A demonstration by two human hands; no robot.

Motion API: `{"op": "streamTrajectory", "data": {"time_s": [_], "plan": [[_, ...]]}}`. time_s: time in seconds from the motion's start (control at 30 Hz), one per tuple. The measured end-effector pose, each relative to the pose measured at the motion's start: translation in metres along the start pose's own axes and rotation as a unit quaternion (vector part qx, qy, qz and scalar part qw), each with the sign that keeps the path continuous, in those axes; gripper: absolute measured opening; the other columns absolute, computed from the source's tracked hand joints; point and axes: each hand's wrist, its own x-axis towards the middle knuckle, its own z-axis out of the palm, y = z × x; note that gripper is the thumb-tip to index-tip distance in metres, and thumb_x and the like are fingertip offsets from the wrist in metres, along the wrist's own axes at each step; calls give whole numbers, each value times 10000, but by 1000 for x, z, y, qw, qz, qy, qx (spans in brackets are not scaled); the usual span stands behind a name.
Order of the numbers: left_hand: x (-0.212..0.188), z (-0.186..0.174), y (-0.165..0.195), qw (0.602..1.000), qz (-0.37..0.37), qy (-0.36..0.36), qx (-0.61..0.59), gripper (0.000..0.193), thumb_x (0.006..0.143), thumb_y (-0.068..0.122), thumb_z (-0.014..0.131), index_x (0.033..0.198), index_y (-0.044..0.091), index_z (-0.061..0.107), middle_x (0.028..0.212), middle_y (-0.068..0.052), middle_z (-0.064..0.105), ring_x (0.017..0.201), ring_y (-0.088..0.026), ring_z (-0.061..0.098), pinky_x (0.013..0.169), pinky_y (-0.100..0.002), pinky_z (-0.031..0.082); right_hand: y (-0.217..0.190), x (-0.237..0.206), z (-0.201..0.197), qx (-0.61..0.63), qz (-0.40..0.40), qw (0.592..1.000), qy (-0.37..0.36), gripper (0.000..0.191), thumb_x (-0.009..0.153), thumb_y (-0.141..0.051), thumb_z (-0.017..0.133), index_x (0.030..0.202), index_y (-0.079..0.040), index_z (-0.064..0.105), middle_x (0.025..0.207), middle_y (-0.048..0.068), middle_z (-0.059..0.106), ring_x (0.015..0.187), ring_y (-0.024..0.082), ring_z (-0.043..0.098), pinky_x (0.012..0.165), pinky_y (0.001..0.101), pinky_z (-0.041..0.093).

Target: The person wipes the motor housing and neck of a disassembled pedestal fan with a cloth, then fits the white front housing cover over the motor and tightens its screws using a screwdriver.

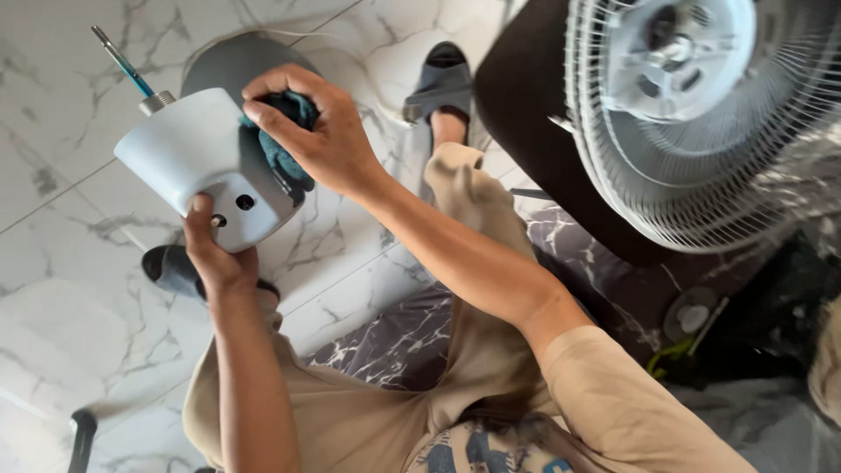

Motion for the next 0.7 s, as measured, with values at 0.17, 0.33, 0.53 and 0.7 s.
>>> {"op": "streamTrajectory", "data": {"time_s": [0.17,0.33,0.53,0.7], "plan": [[7,-22,2,997,-28,-59,30,569,954,293,700,1428,14,554,1349,-139,620,1258,-302,627,1120,-454,558,-14,-11,-6,-32,-66,997,33,132,1045,-172,691,1151,-93,690,1051,-27,728,946,51,680,853,234,562],[1,-51,30,997,-47,54,6,670,860,570,630,1404,216,469,1368,-142,620,1226,-332,640,889,-501,591,-55,-53,-11,78,-72,993,43,150,1080,-248,697,1133,-108,697,1008,-27,715,877,37,660,776,214,562],[-116,6,22,838,234,-138,474,671,988,307,723,1460,-84,451,1405,-284,441,1209,-322,441,898,-367,446,-137,-102,-43,237,-73,967,52,207,1093,-313,661,1151,-118,697,1022,-16,711,902,63,702,791,242,615],[-153,130,-19,872,272,-263,310,343,1160,130,650,1445,-47,578,1392,-213,631,1274,-262,667,1074,-400,548,-174,-209,-149,186,-84,974,95,212,1095,-254,661,1164,-56,687,1048,56,720,955,138,729,840,310,628]]}}
